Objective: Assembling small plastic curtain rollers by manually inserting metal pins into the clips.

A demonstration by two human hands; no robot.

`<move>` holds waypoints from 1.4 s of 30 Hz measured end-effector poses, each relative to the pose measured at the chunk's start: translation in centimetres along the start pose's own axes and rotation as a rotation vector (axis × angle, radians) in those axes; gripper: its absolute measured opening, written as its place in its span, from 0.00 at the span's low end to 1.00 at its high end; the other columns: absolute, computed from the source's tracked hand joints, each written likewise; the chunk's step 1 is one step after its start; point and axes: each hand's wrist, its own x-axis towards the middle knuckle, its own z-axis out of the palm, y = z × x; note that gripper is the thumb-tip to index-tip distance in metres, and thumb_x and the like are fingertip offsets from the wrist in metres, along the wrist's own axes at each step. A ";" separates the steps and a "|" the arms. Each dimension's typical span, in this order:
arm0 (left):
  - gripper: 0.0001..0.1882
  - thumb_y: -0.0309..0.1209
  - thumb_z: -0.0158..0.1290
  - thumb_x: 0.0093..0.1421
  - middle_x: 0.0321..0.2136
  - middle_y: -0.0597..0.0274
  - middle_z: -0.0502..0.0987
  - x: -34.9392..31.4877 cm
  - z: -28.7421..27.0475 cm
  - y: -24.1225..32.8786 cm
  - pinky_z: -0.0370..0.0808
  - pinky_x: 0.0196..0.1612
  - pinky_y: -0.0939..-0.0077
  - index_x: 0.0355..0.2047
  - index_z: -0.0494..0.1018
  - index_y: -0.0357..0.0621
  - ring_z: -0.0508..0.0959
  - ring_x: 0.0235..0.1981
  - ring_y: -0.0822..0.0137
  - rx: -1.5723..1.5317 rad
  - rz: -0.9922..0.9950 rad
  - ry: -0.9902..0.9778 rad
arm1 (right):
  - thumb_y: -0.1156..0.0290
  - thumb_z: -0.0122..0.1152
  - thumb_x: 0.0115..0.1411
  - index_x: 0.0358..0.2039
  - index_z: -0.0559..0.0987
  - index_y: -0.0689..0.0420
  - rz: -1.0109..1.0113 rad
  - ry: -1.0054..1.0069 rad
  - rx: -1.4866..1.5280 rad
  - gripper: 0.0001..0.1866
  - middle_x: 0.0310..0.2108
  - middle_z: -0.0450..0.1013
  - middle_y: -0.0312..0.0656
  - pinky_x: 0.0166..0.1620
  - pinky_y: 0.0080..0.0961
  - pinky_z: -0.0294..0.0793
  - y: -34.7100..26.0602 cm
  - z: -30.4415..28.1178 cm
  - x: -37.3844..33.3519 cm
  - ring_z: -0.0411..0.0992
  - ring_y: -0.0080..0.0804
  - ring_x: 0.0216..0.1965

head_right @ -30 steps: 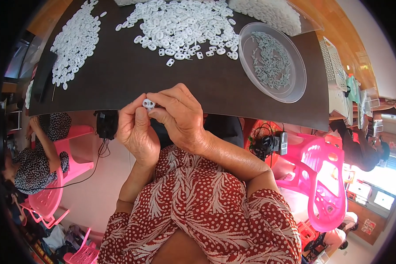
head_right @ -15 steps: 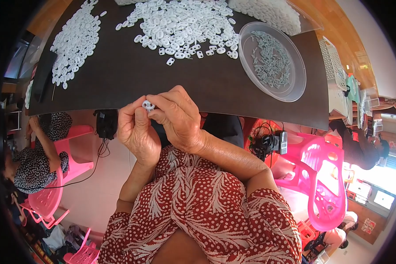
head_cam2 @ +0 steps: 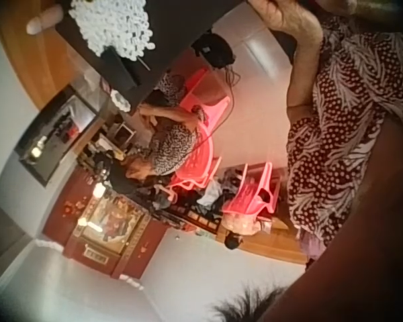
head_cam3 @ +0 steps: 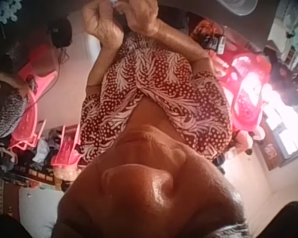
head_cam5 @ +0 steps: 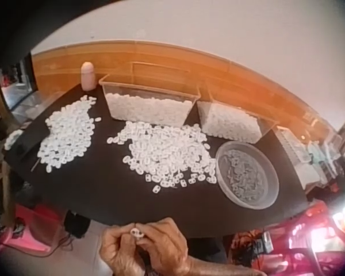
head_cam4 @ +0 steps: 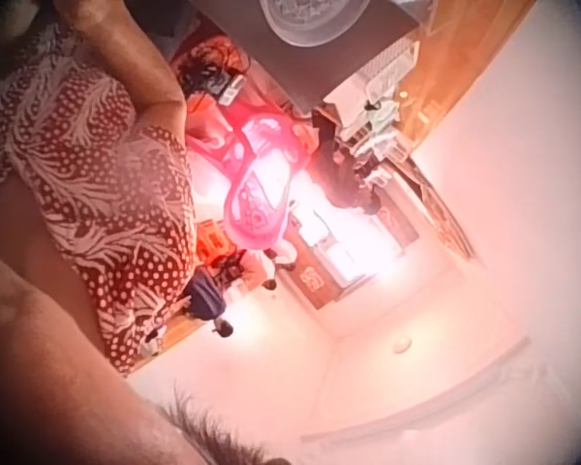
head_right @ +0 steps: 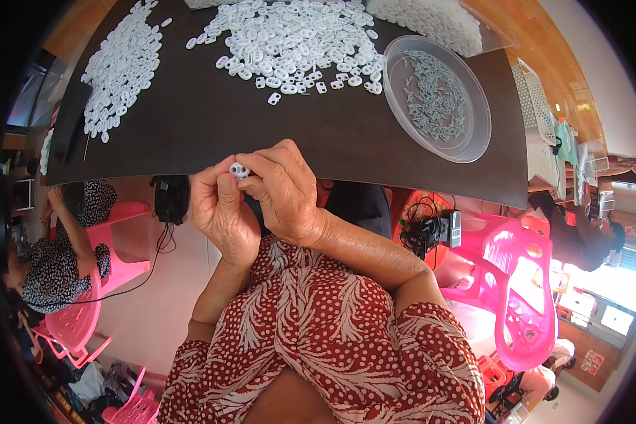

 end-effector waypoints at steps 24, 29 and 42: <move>0.10 0.30 0.51 0.63 0.29 0.68 0.66 -0.4 -0.2 0.0 0.64 0.34 0.86 0.39 0.71 0.36 0.64 0.29 0.79 0.020 0.060 0.009 | 0.79 0.66 0.43 0.36 0.74 0.64 -0.097 0.009 0.006 0.17 0.30 0.70 0.44 0.28 0.27 0.68 0.0 0.1 0.6 0.67 0.37 0.28; 0.09 0.30 0.49 0.64 0.31 0.69 0.68 -0.4 0.0 0.4 0.66 0.38 0.83 0.38 0.72 0.36 0.66 0.32 0.79 0.045 0.094 -0.005 | 0.79 0.65 0.44 0.36 0.74 0.65 -0.143 0.005 -0.009 0.16 0.29 0.69 0.44 0.28 0.27 0.68 0.2 0.0 0.6 0.67 0.37 0.27; 0.08 0.29 0.47 0.65 0.28 0.69 0.66 -0.1 0.5 -0.2 0.63 0.34 0.84 0.38 0.71 0.36 0.63 0.28 0.79 0.116 0.109 0.018 | 0.79 0.65 0.43 0.35 0.74 0.64 -0.186 0.034 -0.058 0.16 0.28 0.68 0.42 0.27 0.27 0.67 0.9 0.3 0.7 0.66 0.36 0.26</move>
